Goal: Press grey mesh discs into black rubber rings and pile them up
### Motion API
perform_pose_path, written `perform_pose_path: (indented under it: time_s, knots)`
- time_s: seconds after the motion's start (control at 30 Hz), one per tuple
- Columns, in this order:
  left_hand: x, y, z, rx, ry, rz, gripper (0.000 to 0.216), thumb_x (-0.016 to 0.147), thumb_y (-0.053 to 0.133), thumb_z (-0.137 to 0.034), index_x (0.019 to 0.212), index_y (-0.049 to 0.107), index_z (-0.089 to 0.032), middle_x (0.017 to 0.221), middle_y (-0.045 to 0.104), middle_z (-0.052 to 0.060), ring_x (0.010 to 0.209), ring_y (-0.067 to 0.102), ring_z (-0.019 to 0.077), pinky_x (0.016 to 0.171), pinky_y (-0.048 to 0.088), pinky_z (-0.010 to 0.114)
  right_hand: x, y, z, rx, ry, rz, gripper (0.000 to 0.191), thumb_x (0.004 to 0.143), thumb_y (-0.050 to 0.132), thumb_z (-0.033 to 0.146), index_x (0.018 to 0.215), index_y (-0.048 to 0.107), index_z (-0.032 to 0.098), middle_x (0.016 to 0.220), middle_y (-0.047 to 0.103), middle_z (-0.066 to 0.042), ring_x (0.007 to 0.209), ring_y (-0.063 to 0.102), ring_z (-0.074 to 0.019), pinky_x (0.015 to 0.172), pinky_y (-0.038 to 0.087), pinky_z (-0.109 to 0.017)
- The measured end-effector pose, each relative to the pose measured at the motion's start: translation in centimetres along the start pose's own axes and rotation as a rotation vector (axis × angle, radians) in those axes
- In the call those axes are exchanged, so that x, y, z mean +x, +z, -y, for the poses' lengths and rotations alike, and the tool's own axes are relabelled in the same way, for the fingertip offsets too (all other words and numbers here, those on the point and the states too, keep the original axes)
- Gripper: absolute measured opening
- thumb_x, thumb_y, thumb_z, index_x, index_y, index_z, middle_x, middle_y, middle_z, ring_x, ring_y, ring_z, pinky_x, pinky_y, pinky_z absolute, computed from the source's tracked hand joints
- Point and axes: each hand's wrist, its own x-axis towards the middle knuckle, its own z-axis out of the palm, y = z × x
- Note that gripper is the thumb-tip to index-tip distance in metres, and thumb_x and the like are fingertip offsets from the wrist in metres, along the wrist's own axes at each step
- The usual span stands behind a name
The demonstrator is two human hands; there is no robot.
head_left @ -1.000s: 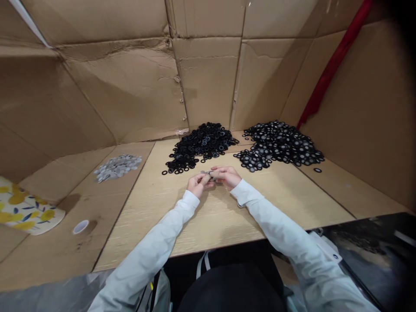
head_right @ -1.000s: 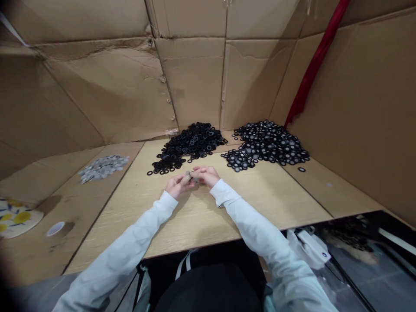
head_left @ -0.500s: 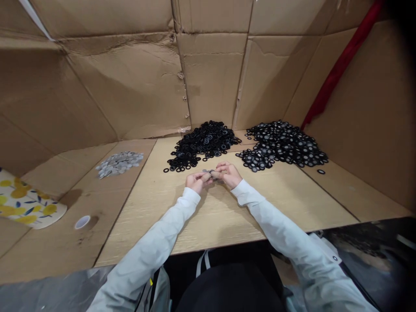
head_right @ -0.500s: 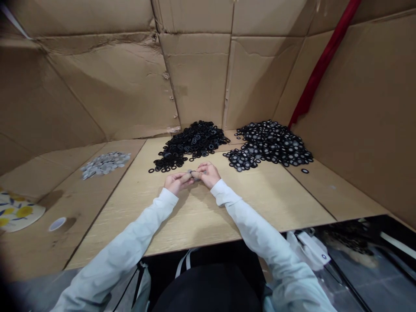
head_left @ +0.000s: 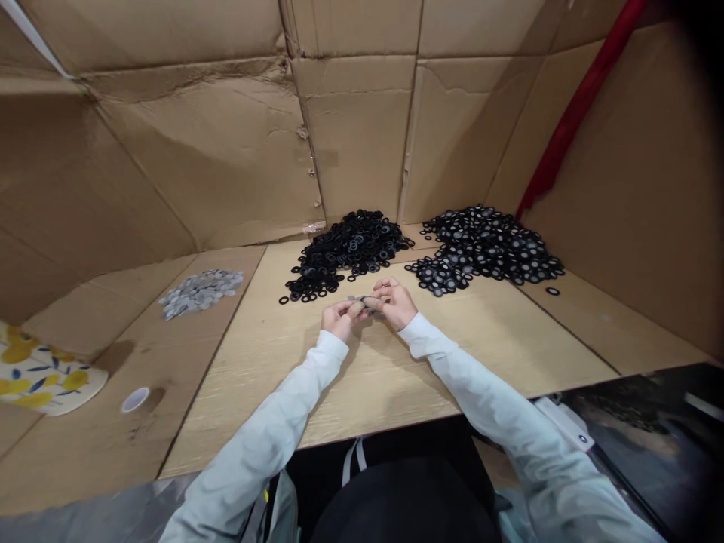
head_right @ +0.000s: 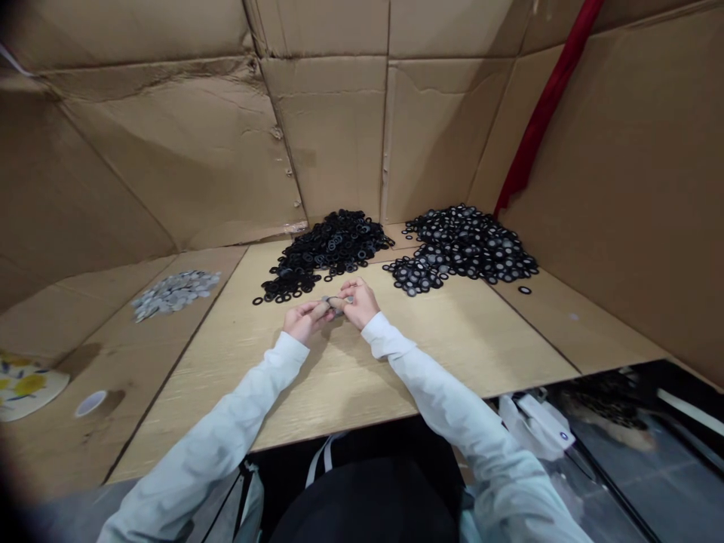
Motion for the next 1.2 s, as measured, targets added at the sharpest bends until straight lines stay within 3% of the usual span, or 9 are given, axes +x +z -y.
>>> perform_pose_path:
  time_s: [0.2, 0.33, 0.5, 0.6, 0.8, 0.97, 1.2]
  knots:
    - [-0.1, 0.1, -0.2, 0.053, 0.08, 0.012, 0.02, 0.046, 0.071, -0.019, 0.06, 0.06, -0.009, 0.053, 0.06, 0.002, 0.054, 0.057, 0.0127, 0.069, 0.047, 0.031, 0.1, -0.6, 0.4, -0.101, -0.082, 0.109, 0.007, 0.058, 0.062, 0.023, 0.057, 0.06, 0.017, 0.081, 0.049, -0.005, 0.072, 0.047, -0.0144, 0.063, 0.04, -0.029]
    - [0.1, -0.3, -0.3, 0.081, 0.147, 0.067, 0.02, 0.047, 0.07, -0.02, 0.062, 0.062, -0.01, 0.06, 0.063, 0.003, 0.058, 0.059, 0.0142, 0.071, 0.046, 0.032, 0.0, -1.0, 0.8, -0.115, -0.124, 0.094, 0.008, 0.062, 0.058, 0.022, 0.058, 0.059, 0.016, 0.08, 0.048, -0.005, 0.071, 0.046, -0.0135, 0.061, 0.039, -0.027]
    - [0.2, -1.3, -1.4, -0.02, -0.078, 0.277, 0.024, 0.046, 0.069, -0.012, 0.07, 0.065, -0.01, 0.071, 0.066, 0.008, 0.071, 0.062, 0.0182, 0.083, 0.041, 0.035, -0.3, -1.5, 1.2, -0.05, -0.186, 0.086, 0.012, 0.064, 0.057, 0.027, 0.058, 0.057, 0.016, 0.08, 0.046, -0.004, 0.075, 0.046, -0.0134, 0.06, 0.039, -0.025]
    - [0.2, -1.6, -2.0, -0.002, -0.136, 0.339, 0.028, 0.044, 0.069, -0.009, 0.072, 0.066, -0.01, 0.072, 0.067, 0.009, 0.071, 0.062, 0.0191, 0.085, 0.04, 0.035, -0.3, -1.6, 1.1, -0.007, -0.185, 0.099, 0.013, 0.063, 0.057, 0.028, 0.059, 0.057, 0.016, 0.081, 0.045, -0.004, 0.075, 0.046, -0.0127, 0.06, 0.039, -0.024]
    - [0.4, -1.0, -1.3, 0.13, 0.042, 0.231, 0.027, 0.045, 0.073, -0.023, 0.068, 0.067, -0.01, 0.069, 0.066, 0.007, 0.063, 0.06, 0.016, 0.075, 0.046, 0.033, -0.3, -1.3, 0.8, -0.082, -0.233, 0.124, 0.007, 0.065, 0.056, 0.021, 0.061, 0.059, 0.016, 0.085, 0.047, -0.005, 0.082, 0.046, -0.0149, 0.067, 0.04, -0.027]
    - [0.5, -1.2, -0.9, 0.166, 0.071, 0.141, 0.026, 0.041, 0.074, -0.024, 0.06, 0.066, -0.009, 0.059, 0.064, 0.007, 0.052, 0.058, 0.0144, 0.069, 0.047, 0.034, -0.6, -0.9, 0.9, -0.225, -0.332, 0.118, 0.007, 0.066, 0.057, 0.022, 0.064, 0.061, 0.016, 0.084, 0.047, -0.005, 0.085, 0.044, -0.0161, 0.079, 0.036, -0.033]
    - [-0.3, -0.8, -1.2, 0.235, 0.24, 0.039, 0.012, 0.047, 0.07, -0.02, 0.055, 0.066, -0.012, 0.055, 0.063, 0.004, 0.052, 0.057, 0.0146, 0.062, 0.047, 0.03, -0.7, -1.3, 0.8, -0.356, -0.344, 0.06, 0.008, 0.063, 0.061, 0.023, 0.066, 0.064, 0.017, 0.085, 0.043, -0.005, 0.082, 0.041, -0.0165, 0.078, 0.036, -0.034]
